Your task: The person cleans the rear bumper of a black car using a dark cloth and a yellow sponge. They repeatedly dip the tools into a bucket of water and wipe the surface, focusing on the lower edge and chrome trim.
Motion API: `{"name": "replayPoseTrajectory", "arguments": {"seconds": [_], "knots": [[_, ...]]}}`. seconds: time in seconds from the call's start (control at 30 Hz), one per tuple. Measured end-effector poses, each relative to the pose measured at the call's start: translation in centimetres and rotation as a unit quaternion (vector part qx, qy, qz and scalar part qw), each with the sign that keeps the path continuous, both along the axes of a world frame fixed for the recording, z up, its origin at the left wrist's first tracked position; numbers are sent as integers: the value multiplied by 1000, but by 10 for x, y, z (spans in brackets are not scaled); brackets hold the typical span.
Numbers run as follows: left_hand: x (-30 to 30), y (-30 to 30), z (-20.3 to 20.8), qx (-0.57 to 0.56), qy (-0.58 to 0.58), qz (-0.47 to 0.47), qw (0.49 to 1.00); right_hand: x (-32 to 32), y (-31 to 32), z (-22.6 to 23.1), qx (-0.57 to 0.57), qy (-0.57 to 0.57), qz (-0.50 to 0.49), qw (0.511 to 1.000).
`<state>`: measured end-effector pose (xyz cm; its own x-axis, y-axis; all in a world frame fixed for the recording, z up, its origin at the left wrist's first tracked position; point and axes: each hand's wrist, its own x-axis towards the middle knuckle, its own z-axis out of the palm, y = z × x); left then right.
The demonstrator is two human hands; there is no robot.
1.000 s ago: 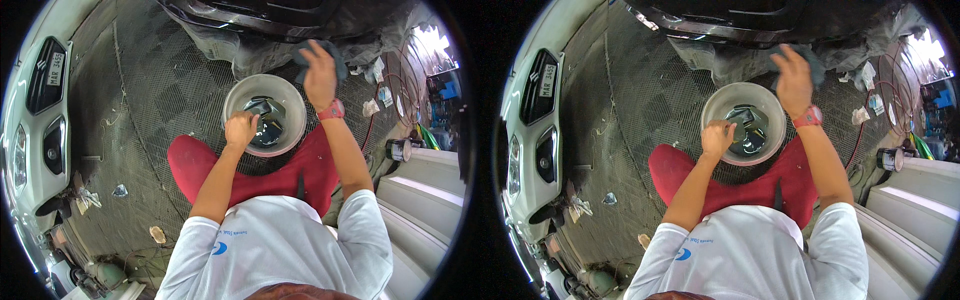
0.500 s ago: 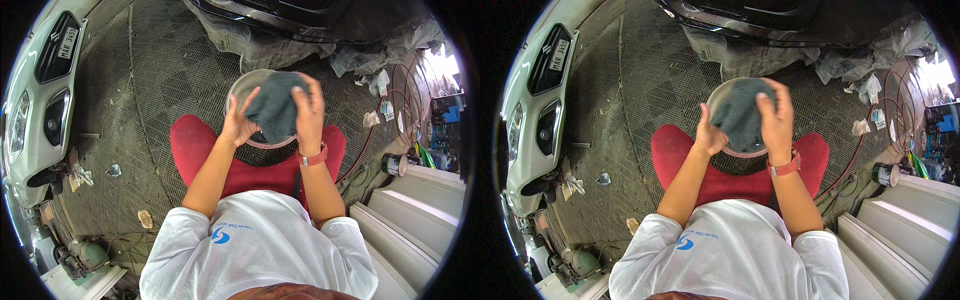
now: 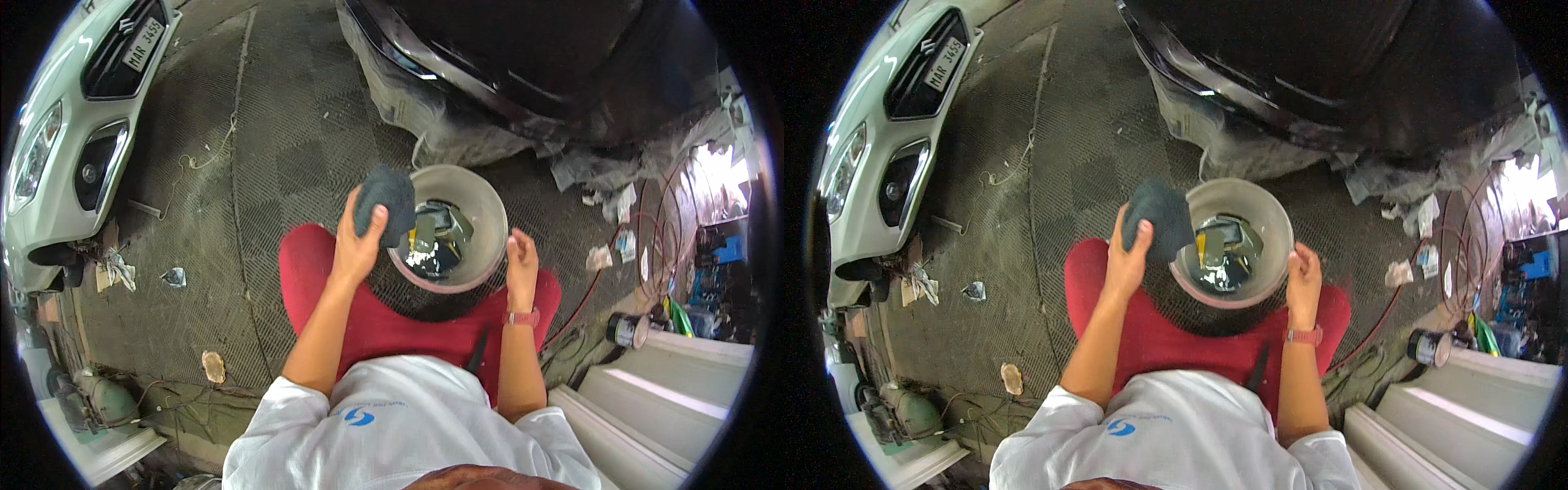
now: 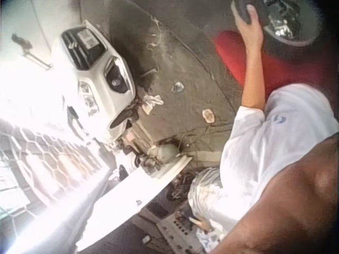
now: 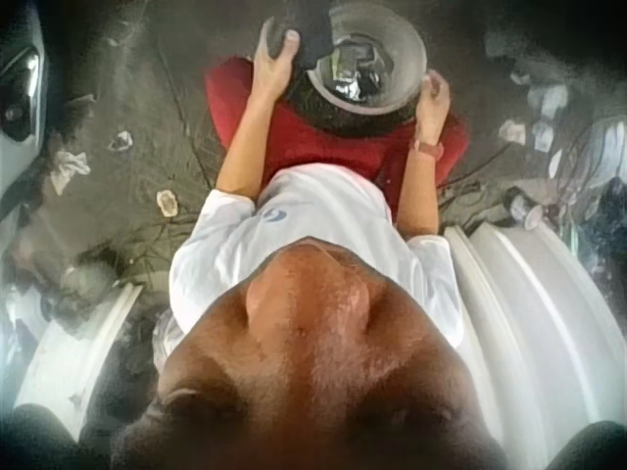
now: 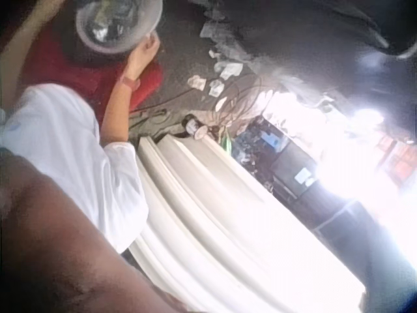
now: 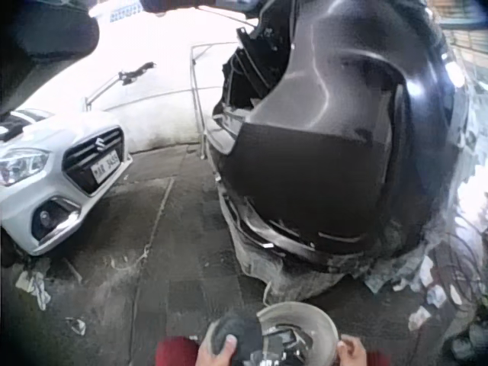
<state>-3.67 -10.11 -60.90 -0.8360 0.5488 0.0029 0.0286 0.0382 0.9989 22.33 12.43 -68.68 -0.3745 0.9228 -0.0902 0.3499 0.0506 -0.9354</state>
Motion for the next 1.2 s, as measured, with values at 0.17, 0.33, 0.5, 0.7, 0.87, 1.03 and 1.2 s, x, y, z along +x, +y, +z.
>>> {"name": "replayPoseTrajectory", "arguments": {"seconds": [0.17,0.33,0.5,0.7,0.87,1.03,1.2], "knots": [[6,13,-18,-139,288,24,947,-15,2,-34,-25,-7,-43,999],[25,21,-86,-295,357,-90,882,-34,1,-64,-131,63,-124,982],[8,24,-71,-355,259,-127,889,-31,-5,-90,-103,9,-112,988],[-18,42,-81,-426,175,-149,875,-26,0,-109,-136,-5,-143,980],[-21,42,-136,-375,264,-89,884,-34,-8,-95,-91,-56,-134,985],[-23,41,-104,-380,265,-107,880,-32,6,-101,-132,-11,-157,979],[-21,30,-96,-405,254,-116,871,-41,-18,-60,-217,10,-156,964]]}}
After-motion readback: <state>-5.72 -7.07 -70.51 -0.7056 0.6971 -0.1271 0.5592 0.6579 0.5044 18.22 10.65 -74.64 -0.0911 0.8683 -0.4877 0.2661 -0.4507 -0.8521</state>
